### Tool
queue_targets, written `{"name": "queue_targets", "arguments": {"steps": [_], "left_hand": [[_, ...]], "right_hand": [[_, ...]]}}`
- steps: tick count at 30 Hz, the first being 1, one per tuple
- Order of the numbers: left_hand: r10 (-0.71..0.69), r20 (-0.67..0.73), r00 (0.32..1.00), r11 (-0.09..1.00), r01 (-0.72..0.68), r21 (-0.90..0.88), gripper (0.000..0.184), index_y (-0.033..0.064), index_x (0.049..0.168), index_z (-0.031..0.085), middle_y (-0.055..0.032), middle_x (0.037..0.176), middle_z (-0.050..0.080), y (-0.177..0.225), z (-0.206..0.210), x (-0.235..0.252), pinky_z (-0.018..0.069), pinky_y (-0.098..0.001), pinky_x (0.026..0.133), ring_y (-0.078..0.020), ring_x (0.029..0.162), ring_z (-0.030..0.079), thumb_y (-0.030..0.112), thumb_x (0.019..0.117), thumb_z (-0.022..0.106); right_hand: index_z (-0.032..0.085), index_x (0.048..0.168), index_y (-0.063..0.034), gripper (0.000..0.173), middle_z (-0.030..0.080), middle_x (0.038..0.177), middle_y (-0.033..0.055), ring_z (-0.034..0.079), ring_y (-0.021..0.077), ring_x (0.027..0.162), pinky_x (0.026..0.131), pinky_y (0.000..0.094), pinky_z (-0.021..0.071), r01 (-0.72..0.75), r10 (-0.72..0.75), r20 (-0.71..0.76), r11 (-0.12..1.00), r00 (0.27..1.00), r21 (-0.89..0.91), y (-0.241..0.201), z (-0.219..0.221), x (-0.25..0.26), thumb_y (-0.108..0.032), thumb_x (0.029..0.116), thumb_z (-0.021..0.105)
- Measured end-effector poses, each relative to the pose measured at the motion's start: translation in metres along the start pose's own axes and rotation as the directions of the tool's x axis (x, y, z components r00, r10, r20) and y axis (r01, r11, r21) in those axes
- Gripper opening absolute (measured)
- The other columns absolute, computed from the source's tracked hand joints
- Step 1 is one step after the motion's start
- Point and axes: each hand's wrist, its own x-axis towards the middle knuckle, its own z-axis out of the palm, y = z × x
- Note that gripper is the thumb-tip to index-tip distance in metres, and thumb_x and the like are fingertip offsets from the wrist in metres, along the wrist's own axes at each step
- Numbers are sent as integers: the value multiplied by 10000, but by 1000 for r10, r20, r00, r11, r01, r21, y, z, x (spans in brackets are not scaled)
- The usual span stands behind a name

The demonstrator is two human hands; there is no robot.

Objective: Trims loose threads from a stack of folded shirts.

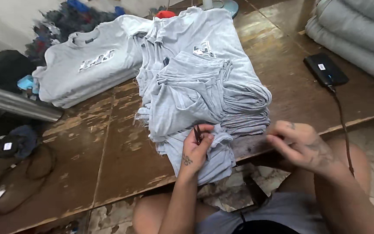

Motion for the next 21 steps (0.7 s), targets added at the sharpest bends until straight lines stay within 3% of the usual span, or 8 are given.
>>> {"name": "queue_targets", "arguments": {"steps": [2, 5, 8, 11, 13, 16, 19, 21], "left_hand": [[-2, 1, 1000, 1000, 2, 14, 184, 4, 1093, 643, 117, 770, 634, 0, 2, 1, 498, -163, 620, 35, 661, 576, 6, 940, 540], [11, 29, 1000, 1000, -12, 18, 240, -30, 1176, 610, 104, 797, 651, 1, 4, -1, 491, -155, 587, 35, 645, 575, 6, 958, 515], [43, 74, 996, 982, -56, 180, 320, -94, 1266, 552, 65, 830, 636, 7, 1, -10, 472, -161, 587, 29, 655, 549, 32, 975, 511], [37, 122, 992, 869, -92, 487, 517, -123, 1369, 472, -38, 909, 634, 21, -12, -29, 517, -232, 656, -46, 736, 583, 173, 961, 588], [87, 156, 984, 740, -169, 651, 458, -65, 1275, 563, -71, 946, 663, 32, -20, -41, 540, -266, 677, -81, 771, 617, 260, 955, 599], [203, 259, 944, 580, -329, 745, 355, 12, 1168, 660, -58, 892, 671, 51, -23, -47, 530, -259, 672, -94, 755, 620, 298, 968, 593], [256, 251, 933, 651, -359, 669, 348, -35, 1163, 656, -57, 900, 668, 62, -22, -42, 518, -179, 699, -39, 769, 605, 241, 953, 631], [269, 193, 944, 741, -331, 585, 357, -72, 1175, 620, -31, 908, 646, 63, -19, -41, 498, -133, 680, 15, 767, 578, 205, 951, 645]], "right_hand": [[699, 961, -37, 314, 704, 917, 155, 706, 264, 834, 714, 409, 588, 29, -30, 19, 999, 999, 45, -23, 17, 14, -321, 1013, 574], [718, 1120, -62, 277, 716, 1149, 204, 703, 369, 1065, 896, 492, 584, 149, -147, -31, 987, 989, 65, -33, 70, 32, -288, 973, 654], [716, 940, -48, 171, 745, 1031, 156, 716, 323, 1035, 905, 440, 582, 192, -174, -166, 977, 971, 98, -22, 88, 35, -128, 997, 575], [686, 916, -43, 226, 720, 1001, 145, 681, 291, 1093, 999, 389, 536, 180, -148, -166, 964, 975, 194, -20, 57, 22, -163, 1034, 535], [669, 933, -50, 236, 697, 1024, 154, 657, 298, 1123, 1018, 383, 518, 168, -145, -125, 965, 982, 200, -22, 39, 13, -187, 1049, 516], [654, 923, -53, 285, 680, 1072, 187, 649, 310, 1119, 990, 382, 523, 137, -123, -82, 973, 989, 186, -27, 35, 9, -248, 1061, 499], [691, 989, -62, 403, 685, 1185, 224, 665, 363, 1134, 945, 464, 553, 120, -112, -90, 989, 990, 84, -32, 52, 20, -432, 1035, 536], [718, 1058, -71, 367, 676, 1265, 237, 658, 417, 1178, 940, 550, 556, 119, -118, -73, 993, 990, 11, -31, 74, 27, -411, 997, 597]]}}
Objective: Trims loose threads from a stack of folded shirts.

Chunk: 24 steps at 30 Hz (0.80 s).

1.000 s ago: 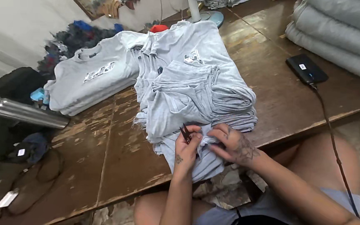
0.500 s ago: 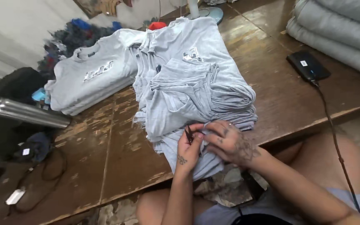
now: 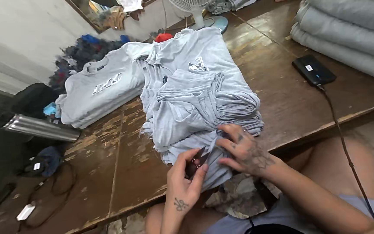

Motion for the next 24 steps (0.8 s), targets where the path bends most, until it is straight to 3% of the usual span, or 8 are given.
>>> {"name": "queue_targets", "arguments": {"steps": [3, 9, 15, 17, 19, 21, 23, 24], "left_hand": [[9, -3, 1000, 1000, -9, -5, 353, -56, 1177, 630, -26, 918, 653, 0, 1, -3, 506, -135, 687, 17, 774, 583, 213, 950, 653], [75, 84, 994, 952, -96, 289, 322, 7, 1153, 693, -78, 911, 698, -3, -4, -21, 551, -238, 730, -107, 796, 655, 244, 947, 621], [154, 102, 983, 864, -184, 468, 281, 42, 1116, 752, -96, 886, 731, 2, 15, -11, 580, -385, 628, -236, 758, 718, 185, 965, 564], [119, 90, 989, 874, -147, 462, 277, 46, 1107, 761, -92, 886, 738, -2, 15, -9, 579, -402, 598, -234, 744, 727, 169, 969, 555], [69, 74, 995, 916, -92, 391, 283, 25, 1126, 742, -98, 933, 747, -7, 10, -10, 594, -395, 656, -210, 781, 730, 193, 977, 570], [2, 28, 1000, 969, -8, 246, 344, -24, 1175, 687, -94, 941, 719, -15, 8, -9, 572, -300, 702, -130, 784, 678, 235, 959, 617], [-67, -2, 998, 995, 67, 73, 390, -60, 1197, 641, -35, 840, 632, -24, 14, -6, 486, -176, 632, -20, 694, 553, 229, 936, 652], [-98, 4, 995, 995, 98, 23, 371, -65, 1177, 649, -25, 795, 624, -29, 18, -4, 457, -167, 589, -3, 644, 523, 203, 922, 668]], "right_hand": [[716, 930, -69, 179, 709, 1224, 192, 666, 393, 1168, 936, 529, 558, 19, -16, -52, 999, 998, 45, 7, 6, 3, -167, 990, 579], [697, 890, -80, 179, 699, 1204, 179, 619, 375, 1228, 990, 493, 526, 16, -23, 44, 988, 999, 155, -6, -36, -13, -167, 985, 573], [692, 933, -112, 151, 688, 1140, 163, 628, 284, 1174, 1034, 378, 497, 113, -88, -120, 969, 989, 220, -12, -26, -20, -178, 1007, 578], [685, 942, -125, 147, 675, 1120, 147, 617, 271, 1172, 1042, 372, 486, 147, -116, -133, 956, 984, 253, -13, -27, -22, -199, 1011, 579], [678, 932, -121, 200, 676, 1087, 134, 622, 264, 1147, 1028, 373, 488, 134, -110, -109, 959, 988, 249, -12, -31, -26, -252, 1028, 560], [689, 945, -78, 360, 700, 1027, 143, 669, 267, 1042, 933, 388, 533, 69, -57, -64, 980, 996, 188, -8, -32, -23, -381, 1051, 526], [689, 1101, -25, 542, 722, 1055, 181, 713, 307, 993, 857, 441, 581, -14, 16, -18, 994, 1000, 106, -4, -23, -13, -532, 1014, 519], [677, 1173, -13, 601, 721, 1085, 195, 717, 326, 999, 852, 464, 588, -40, 40, 3, 995, 999, 89, -1, -15, -7, -569, 990, 540]]}}
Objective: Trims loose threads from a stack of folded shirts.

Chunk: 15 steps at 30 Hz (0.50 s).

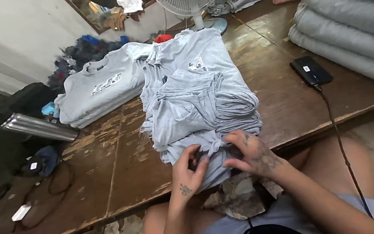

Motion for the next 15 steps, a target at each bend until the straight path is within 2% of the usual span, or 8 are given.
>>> {"name": "queue_targets", "arguments": {"steps": [1, 3, 4, 6, 10, 13, 15], "left_hand": [[-24, 23, 999, 999, 25, -20, 309, -56, 1128, 673, -22, 770, 634, -3, 5, 2, 455, -172, 569, -2, 618, 524, 169, 916, 670], [-47, 51, 998, 999, 46, 22, 188, -24, 1002, 708, -24, 726, 641, -8, 13, 5, 484, -208, 577, -33, 606, 561, 130, 920, 639], [-53, 54, 997, 998, 51, 36, 172, -17, 976, 709, -24, 722, 638, -9, 15, 6, 486, -215, 586, -40, 612, 567, 124, 927, 623], [-53, 60, 997, 999, 53, 9, 168, -16, 965, 699, -13, 736, 640, -12, 13, 5, 489, -184, 611, -14, 639, 573, 124, 953, 607], [-87, 107, 990, 994, 94, -58, 174, -22, 962, 687, -3, 734, 621, -14, 8, 4, 458, -169, 611, 5, 643, 545, 126, 969, 595], [-125, 115, 985, 970, 146, -193, 158, -4, 941, 664, 60, 726, 581, -18, 7, 9, 442, -138, 606, 48, 643, 520, 119, 979, 573], [-148, 117, 982, 948, 174, -265, 144, 23, 922, 655, 101, 714, 559, -20, 7, 13, 430, -130, 595, 65, 632, 506, 114, 982, 561]], "right_hand": [[680, 1193, -7, 588, 719, 1084, 207, 720, 347, 988, 835, 485, 594, -4, 4, 12, 1000, 1000, -11, 4, 10, 5, -544, 974, 580], [723, 1061, -5, 332, 723, 974, 205, 734, 347, 885, 751, 465, 610, 25, -25, -2, 999, 1000, -29, 12, 26, 12, -312, 964, 640], [728, 983, -3, 225, 720, 903, 190, 735, 329, 814, 695, 441, 609, 40, -40, -19, 999, 999, -35, 15, 27, 13, -203, 960, 626], [736, 937, -5, 188, 737, 853, 160, 743, 292, 763, 673, 411, 610, 47, -48, -18, 998, 999, -30, 19, 15, 8, -122, 970, 593], [738, 945, 2, 226, 754, 884, 147, 747, 258, 797, 737, 398, 609, -28, 28, 31, 999, 999, -21, 26, -30, -16, -109, 995, 547], [704, 922, -7, 271, 718, 818, 132, 704, 224, 719, 666, 347, 577, -37, 39, 25, 996, 999, -79, 29, -44, -20, -157, 1017, 500], [699, 971, -10, 244, 706, 878, 160, 709, 278, 772, 674, 408, 587, -30, 32, 32, 998, 999, -63, 17, -37, -12, -205, 1005, 556]]}}
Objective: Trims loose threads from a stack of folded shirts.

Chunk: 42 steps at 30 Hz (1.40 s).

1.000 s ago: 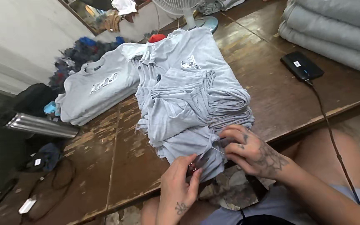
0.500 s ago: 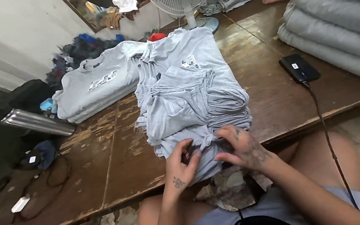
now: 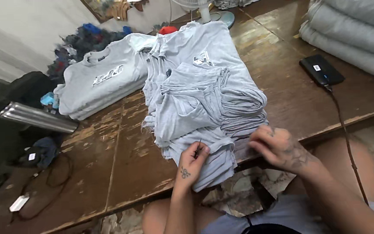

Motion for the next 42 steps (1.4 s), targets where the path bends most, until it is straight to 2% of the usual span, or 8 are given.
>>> {"name": "queue_targets", "arguments": {"steps": [4, 11, 15, 26, 31, 35, 39, 42], "left_hand": [[-7, 20, 1000, 999, 8, -34, 136, 53, 907, 652, 119, 704, 555, 0, 0, 1, 425, -126, 573, 66, 611, 500, 103, 979, 548], [54, 83, 995, 968, -73, 239, 165, -18, 945, 684, 4, 739, 627, 5, -5, -17, 472, -163, 615, 11, 646, 556, 130, 954, 611], [106, 198, 974, 843, -194, 502, 425, -4, 1269, 628, -86, 874, 678, 26, -6, -15, 551, -397, 612, -189, 692, 640, 282, 954, 619], [402, 403, 822, 433, -558, 707, 241, 115, 1024, 764, -72, 819, 719, 70, 7, 5, 533, -404, 536, -256, 672, 700, 113, 920, 547], [377, 369, 850, 440, -515, 735, 233, 100, 1072, 745, -93, 876, 715, 70, 6, 0, 534, -414, 573, -280, 732, 702, 156, 936, 564], [370, 269, 889, 590, -449, 671, 248, 58, 1071, 749, -93, 855, 721, 59, -2, -4, 560, -403, 585, -239, 707, 708, 172, 964, 557], [308, 8, 951, 822, -270, 501, 507, -35, 1190, 614, -23, 742, 574, 49, -14, -15, 437, -204, 537, -51, 592, 499, 409, 948, 648], [-48, 192, 980, 829, -68, 556, 473, -27, 1144, 643, -108, 754, 654, 35, -27, -14, 534, -448, 571, -232, 623, 630, 387, 919, 695]], "right_hand": [[680, 1233, -57, 439, 705, 1125, 216, 709, 370, 1020, 849, 500, 596, 61, -61, 11, 998, 998, 27, -11, 40, 21, -389, 946, 680], [725, 938, 28, 168, 727, 795, 180, 739, 340, 723, 673, 497, 598, -59, 47, 123, 994, 991, 91, 2, 30, 2, -86, 961, 603], [723, 908, 1, 204, 739, 812, 144, 740, 259, 738, 687, 388, 603, 47, -51, 37, 994, 998, 98, -3, 14, -13, -92, 978, 556], [713, 899, -15, 180, 719, 776, 124, 720, 236, 703, 643, 351, 580, 109, -106, -37, 990, 994, 90, -18, 15, -17, -56, 957, 547], [710, 897, -7, 223, 725, 777, 118, 717, 197, 711, 670, 305, 578, 127, -121, -43, 969, 992, 210, -19, 17, -16, -114, 998, 542], [617, 682, -45, 569, 556, 564, 73, 566, 185, 504, 469, 340, 429, 83, -101, 80, 976, 992, 199, -20, 16, -15, -495, 1014, 514], [699, 827, -51, 335, 715, 793, 117, 714, 312, 818, 780, 486, 558, 75, -78, 45, 996, 996, 55, -10, 17, -11, -291, 1016, 559], [643, 690, -62, 517, 691, 802, 128, 683, 352, 960, 910, 493, 517, 173, -176, 14, 978, 984, 116, -21, 14, -1, -418, 1042, 515]]}}
